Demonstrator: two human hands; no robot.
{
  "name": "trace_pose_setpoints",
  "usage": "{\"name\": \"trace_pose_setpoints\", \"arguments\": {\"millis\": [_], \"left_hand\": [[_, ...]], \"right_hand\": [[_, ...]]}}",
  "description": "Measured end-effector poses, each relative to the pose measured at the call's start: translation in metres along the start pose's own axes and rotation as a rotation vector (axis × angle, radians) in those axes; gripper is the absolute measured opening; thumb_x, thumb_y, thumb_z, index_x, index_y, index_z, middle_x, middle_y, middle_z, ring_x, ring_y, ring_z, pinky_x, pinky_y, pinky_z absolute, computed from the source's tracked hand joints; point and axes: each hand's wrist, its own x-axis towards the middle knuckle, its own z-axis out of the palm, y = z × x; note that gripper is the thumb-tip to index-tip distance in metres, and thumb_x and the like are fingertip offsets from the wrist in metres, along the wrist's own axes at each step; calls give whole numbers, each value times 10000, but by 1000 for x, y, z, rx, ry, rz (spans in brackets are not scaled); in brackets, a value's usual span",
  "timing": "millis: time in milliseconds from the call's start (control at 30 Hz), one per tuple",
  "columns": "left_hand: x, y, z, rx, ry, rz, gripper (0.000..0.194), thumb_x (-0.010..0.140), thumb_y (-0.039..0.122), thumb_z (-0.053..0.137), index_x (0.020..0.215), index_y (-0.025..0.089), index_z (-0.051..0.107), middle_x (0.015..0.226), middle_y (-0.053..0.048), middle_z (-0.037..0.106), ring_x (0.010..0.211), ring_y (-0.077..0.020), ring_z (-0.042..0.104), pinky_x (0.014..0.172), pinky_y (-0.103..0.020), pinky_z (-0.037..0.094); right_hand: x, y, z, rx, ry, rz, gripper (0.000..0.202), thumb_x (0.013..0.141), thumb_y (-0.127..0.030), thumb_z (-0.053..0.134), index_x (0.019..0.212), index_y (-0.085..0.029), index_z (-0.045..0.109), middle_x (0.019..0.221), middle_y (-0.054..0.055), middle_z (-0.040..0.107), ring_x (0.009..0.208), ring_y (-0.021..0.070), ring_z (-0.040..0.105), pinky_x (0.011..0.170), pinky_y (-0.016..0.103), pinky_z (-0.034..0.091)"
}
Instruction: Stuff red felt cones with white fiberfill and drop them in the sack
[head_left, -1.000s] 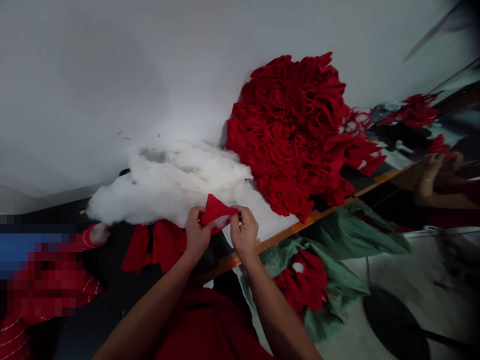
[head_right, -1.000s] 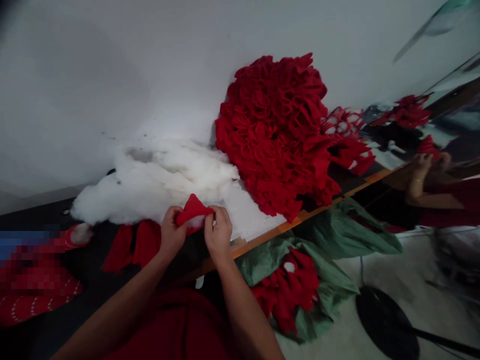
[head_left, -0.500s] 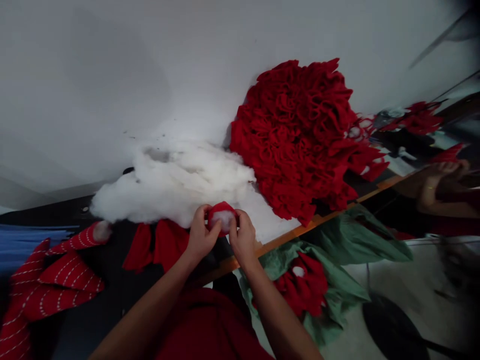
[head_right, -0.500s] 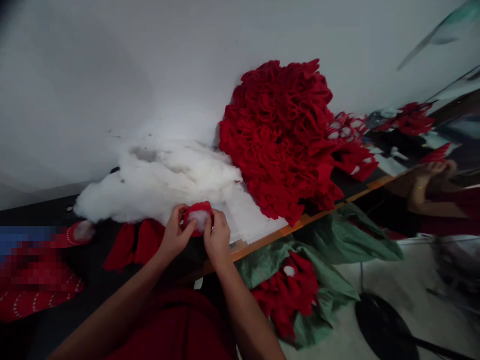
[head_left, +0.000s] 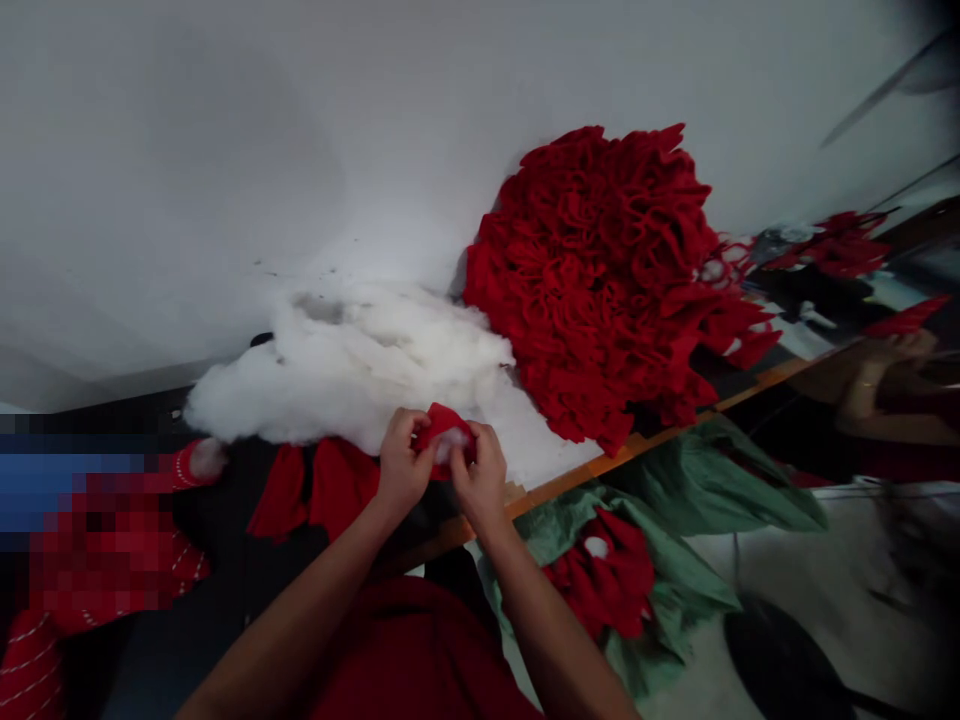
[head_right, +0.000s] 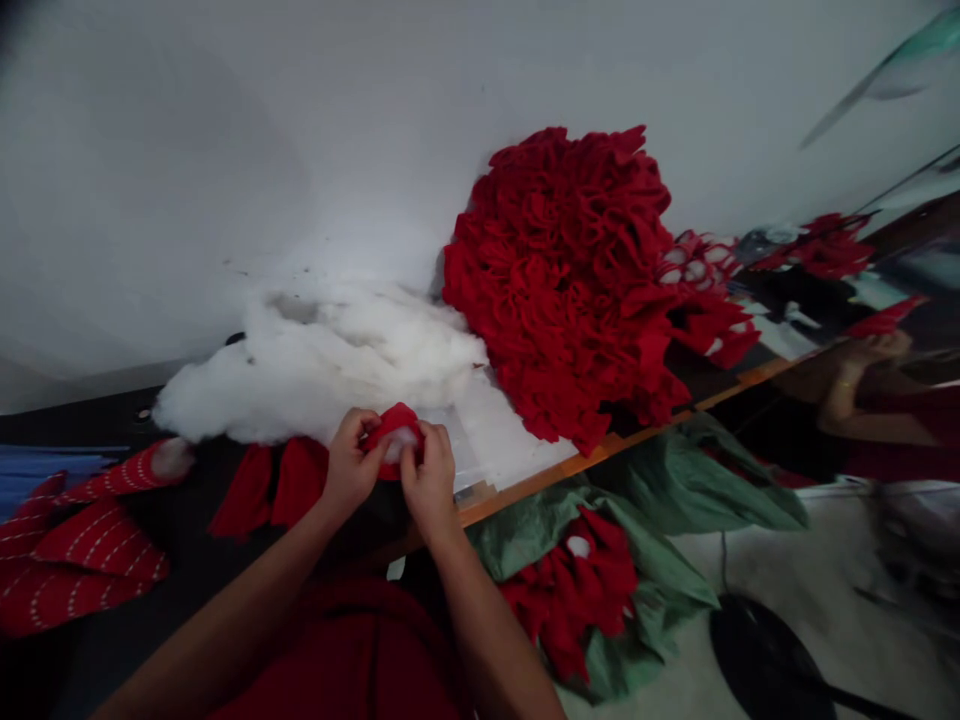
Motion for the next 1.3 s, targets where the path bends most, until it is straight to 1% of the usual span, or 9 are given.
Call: {"name": "trace_pose_setpoints", "arguments": {"millis": [167,400,567,667,800,900,967,1100,1300], "left_hand": [[-7,2,-2,19,-10,26,212,648,22,478,757,204,483,763,-11,457,727,-151,453,636,-265,376],[-7,6,-1,-21,34,-9,218,665,67,503,832,206,516,847,-32,467,795,-167,475,666,-277,408],[-9,10,4,-85,-36,14,187,665,48,487,752,200,552,823,-27,467,797,-160,479,720,-291,410],[-13,16,8,-402,-41,-215,136,709,185,566,840,213,545,861,-24,500,824,-151,497,720,-274,425],[-18,28,17,-944,-243,-871,336,715,489,553,841,177,552,869,-58,567,821,-170,555,732,-319,462],[-16,37,33,-1187,-352,-1069,429,698,551,543,871,160,576,917,-89,622,887,-212,586,786,-366,471],[-11,41,49,-1232,-208,-1029,332,698,441,607,882,165,578,907,-67,646,892,-196,598,809,-340,476],[-5,50,84,-1169,-30,-981,186,692,222,641,857,180,566,817,-8,658,787,-142,620,792,-298,489],[-38,83,136,-1076,-232,-905,333,617,180,689,924,182,561,815,6,657,727,-118,619,752,-266,489]], "right_hand": [[5,5,-3,63,130,197,160,691,-129,434,815,-189,514,773,10,531,743,161,509,700,305,428],[0,-11,-1,82,97,87,149,706,-193,484,853,-190,503,819,21,497,781,162,486,719,304,418],[-2,-4,-7,185,218,311,97,773,-271,448,809,-193,495,712,-6,496,680,141,483,641,272,418],[-5,6,-20,333,356,391,112,757,-282,466,822,-191,473,729,-12,485,649,124,474,593,247,413],[-11,15,-33,552,448,431,160,733,-298,507,842,-200,443,752,-23,470,624,102,462,571,228,417],[-18,17,-39,628,313,454,168,739,-315,514,842,-201,447,733,-26,483,599,99,469,557,229,431],[-24,18,-46,580,225,469,185,757,-328,506,883,-200,463,740,-19,498,591,102,481,542,233,442],[-36,18,-74,295,320,358,235,782,-279,501,1004,-202,505,914,48,517,751,140,539,643,284,485],[-42,27,-117,161,300,152,292,748,-141,482,1008,-226,584,1026,71,563,976,191,533,860,375,446]]}}
